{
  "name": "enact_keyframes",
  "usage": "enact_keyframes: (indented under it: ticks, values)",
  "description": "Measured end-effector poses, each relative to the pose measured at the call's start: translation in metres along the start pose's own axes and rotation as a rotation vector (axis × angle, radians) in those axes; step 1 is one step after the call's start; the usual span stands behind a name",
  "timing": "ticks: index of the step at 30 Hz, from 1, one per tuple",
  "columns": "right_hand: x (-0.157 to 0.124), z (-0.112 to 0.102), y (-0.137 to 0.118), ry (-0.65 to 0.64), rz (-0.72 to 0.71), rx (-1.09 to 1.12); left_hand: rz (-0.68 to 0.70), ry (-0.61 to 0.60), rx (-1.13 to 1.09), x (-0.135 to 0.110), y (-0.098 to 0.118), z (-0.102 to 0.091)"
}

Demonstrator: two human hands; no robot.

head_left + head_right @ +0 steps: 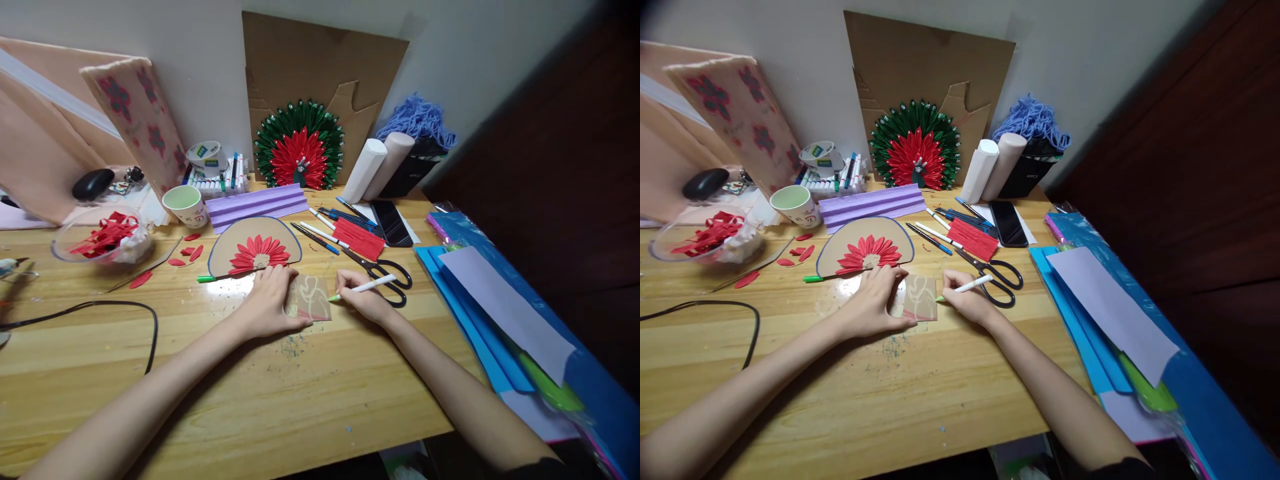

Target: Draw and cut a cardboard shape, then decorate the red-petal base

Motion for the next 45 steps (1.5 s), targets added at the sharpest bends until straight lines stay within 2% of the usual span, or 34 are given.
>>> enact_keyframes:
  ticks: [5,10,15,20,23,31,37,41,45]
  values:
    - [0.0,0.0,-0.001,0.068,0.03,0.04,-0.002,-0.005,0.016,0.0,0.0,-0.001]
    - [0.0,0.0,-0.001,-0.029,0.028,0.009,0.008,-0.007,0.024,0.0,0.001,-0.001]
    - [0.001,-0.001,0.0,0.041,0.052,0.074,0.001,0.0,0.023,0.0,0.0,0.0]
    - [0.001,0.0,0.0,-0.048,0.042,0.091,-0.013,-0.012,0.003,0.0,0.0,-0.001]
    - [0.0,0.0,0.001,-0.039,0.055,0.147,-0.019,-0.01,-0.012,-0.001,0.0,-0.001]
    - [0.0,0.001,-0.004,-0.068,-0.009,-0.057,-0.009,0.009,0.003,-0.001,0.0,-0.001]
    - [0.0,-0.002,-0.001,-0.06,-0.015,-0.007,-0.005,0.007,0.013,-0.001,0.0,-0.001]
    - [0.001,-0.001,0.001,-0.106,-0.021,-0.052,-0.004,0.007,0.004,-0.001,0.0,0.0]
    - [0.0,-0.003,0.006,-0.054,0.027,0.096,-0.01,0.021,-0.011,-0.002,-0.001,0.0]
Point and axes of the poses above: each hand's wrist, its own x-axis towards the middle knuckle, its own z-axis out of the palm, y = z × x, the point moved 4 cm from there along x, towards the middle knuckle, and after that the axes turned 5 degrees about -y, right-handed, at the moved point
